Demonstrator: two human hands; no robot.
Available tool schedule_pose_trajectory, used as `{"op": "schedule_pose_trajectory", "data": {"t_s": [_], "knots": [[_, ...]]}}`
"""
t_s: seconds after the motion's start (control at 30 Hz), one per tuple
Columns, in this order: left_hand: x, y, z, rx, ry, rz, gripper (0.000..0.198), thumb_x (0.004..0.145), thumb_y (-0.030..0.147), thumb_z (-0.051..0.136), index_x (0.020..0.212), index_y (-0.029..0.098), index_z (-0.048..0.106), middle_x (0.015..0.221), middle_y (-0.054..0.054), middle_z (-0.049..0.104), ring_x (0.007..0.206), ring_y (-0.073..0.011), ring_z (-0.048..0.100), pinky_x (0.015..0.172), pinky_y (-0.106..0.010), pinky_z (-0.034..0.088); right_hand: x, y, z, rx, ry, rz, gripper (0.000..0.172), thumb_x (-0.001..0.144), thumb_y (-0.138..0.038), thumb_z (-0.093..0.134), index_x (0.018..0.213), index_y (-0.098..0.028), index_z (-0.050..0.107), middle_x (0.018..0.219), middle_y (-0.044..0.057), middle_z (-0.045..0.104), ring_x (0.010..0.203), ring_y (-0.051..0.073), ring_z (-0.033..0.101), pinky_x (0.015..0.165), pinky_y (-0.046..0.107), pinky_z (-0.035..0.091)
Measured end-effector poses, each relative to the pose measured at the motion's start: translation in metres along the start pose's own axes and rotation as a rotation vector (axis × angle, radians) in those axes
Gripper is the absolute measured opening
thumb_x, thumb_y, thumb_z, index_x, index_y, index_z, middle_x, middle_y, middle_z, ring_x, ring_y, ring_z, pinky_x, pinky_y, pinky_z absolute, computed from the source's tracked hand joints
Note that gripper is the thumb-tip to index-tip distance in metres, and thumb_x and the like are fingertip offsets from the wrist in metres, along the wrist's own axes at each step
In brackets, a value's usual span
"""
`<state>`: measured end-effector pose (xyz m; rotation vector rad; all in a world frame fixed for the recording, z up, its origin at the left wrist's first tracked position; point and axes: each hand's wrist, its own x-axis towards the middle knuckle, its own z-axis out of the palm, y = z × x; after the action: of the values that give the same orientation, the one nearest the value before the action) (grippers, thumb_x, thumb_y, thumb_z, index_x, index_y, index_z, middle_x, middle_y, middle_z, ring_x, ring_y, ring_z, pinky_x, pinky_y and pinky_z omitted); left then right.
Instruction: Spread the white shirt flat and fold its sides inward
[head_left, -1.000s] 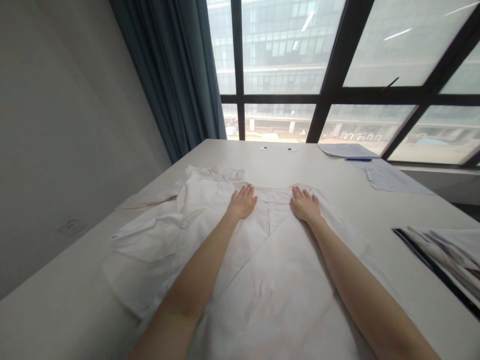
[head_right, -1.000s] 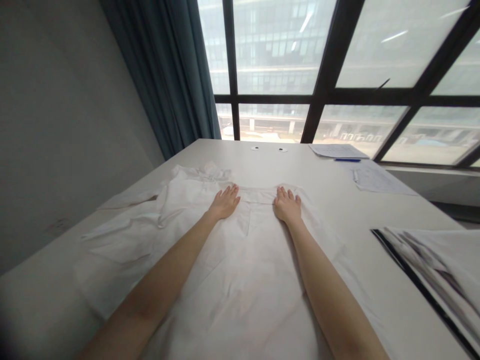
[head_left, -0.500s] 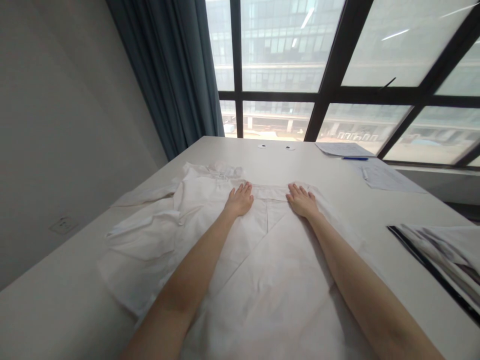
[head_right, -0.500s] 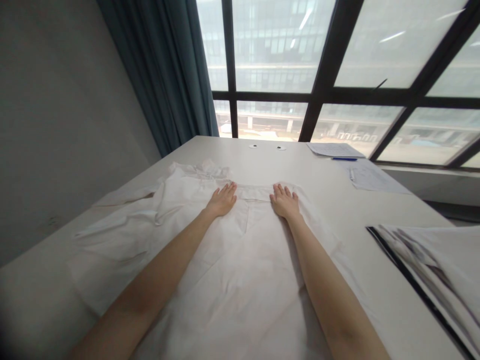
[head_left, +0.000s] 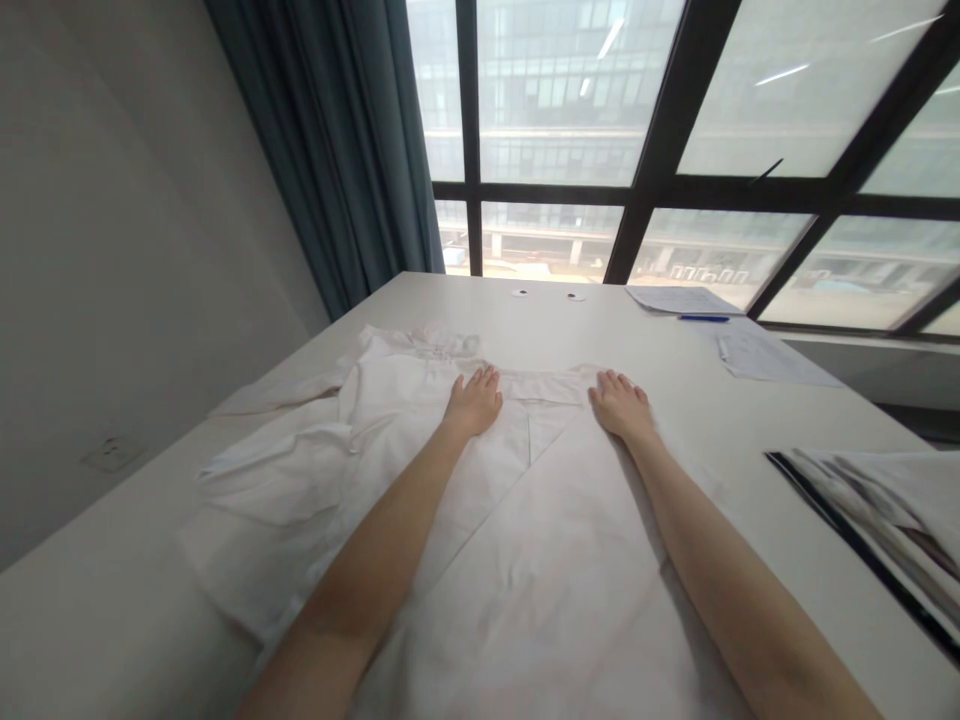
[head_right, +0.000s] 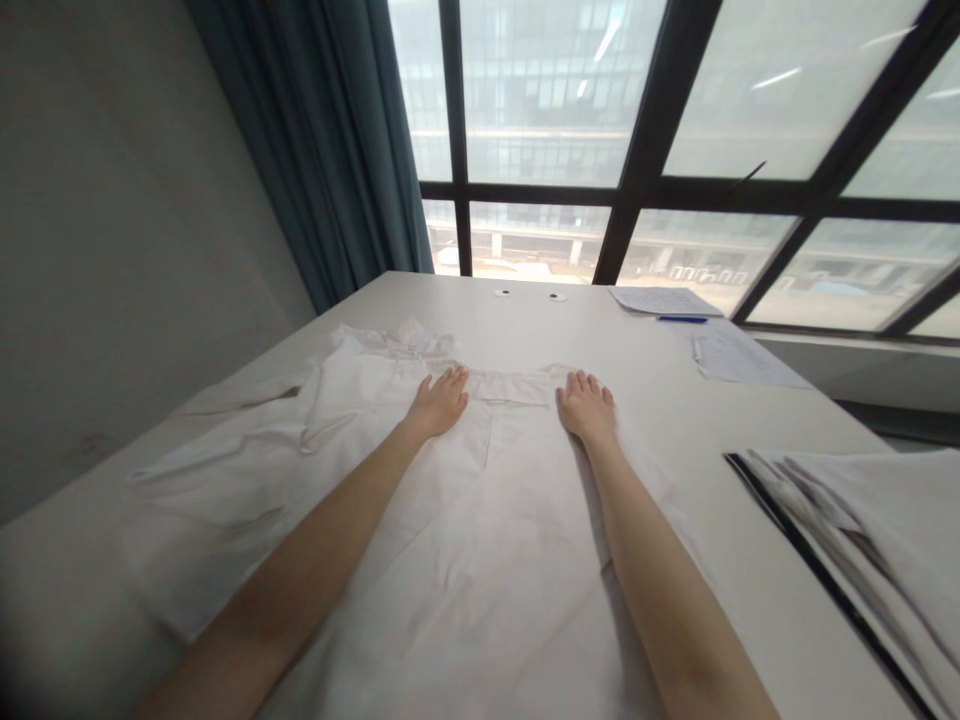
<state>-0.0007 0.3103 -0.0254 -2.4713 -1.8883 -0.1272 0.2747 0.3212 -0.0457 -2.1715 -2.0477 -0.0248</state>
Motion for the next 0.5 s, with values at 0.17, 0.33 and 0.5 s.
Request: {"op": "schedule_pose_trajectory", "data": {"t_s": [0.17,0.33,0.5], "knots": [[-0.02,0.038,-0.021,0.025,-0.012,0.159,0.052,0.098,0.021,0.027,0.148,0.01,0.034,0.158,-0.013,0.026,0.146,-0.0246,0.023,0.116,-0.051,0.019,0.005,0.002,0.002,-0.005,-0.036,-0.009,0.062,0.099,-0.044,0.019,0.151,-0.013,0.03,0.159,0.012,0.027,0.145,0.027,0.025,0.114,0.051,0.023],[-0.079,0.095,-0.024,-0.057,-0.101,0.478,0.065,0.099,0.055,0.024,0.149,0.014,0.033,0.158,-0.013,0.025,0.147,-0.0242,0.023,0.116,-0.045,0.023,0.003,0.008,-0.001,-0.013,-0.018,-0.102,0.059,0.099,-0.042,0.019,0.149,-0.015,0.035,0.158,0.012,0.03,0.144,0.028,0.028,0.113,0.052,0.027],[-0.117,0.106,-0.016,-0.157,-0.124,0.617,0.07,0.098,0.06,0.022,0.152,0.015,0.025,0.16,-0.018,0.018,0.148,-0.0295,0.015,0.117,-0.052,0.015,-0.013,0.02,-0.011,-0.014,0.03,-0.269,0.05,0.098,-0.031,0.027,0.143,-0.018,0.043,0.154,0.009,0.039,0.142,0.023,0.031,0.115,0.044,0.024]]}}
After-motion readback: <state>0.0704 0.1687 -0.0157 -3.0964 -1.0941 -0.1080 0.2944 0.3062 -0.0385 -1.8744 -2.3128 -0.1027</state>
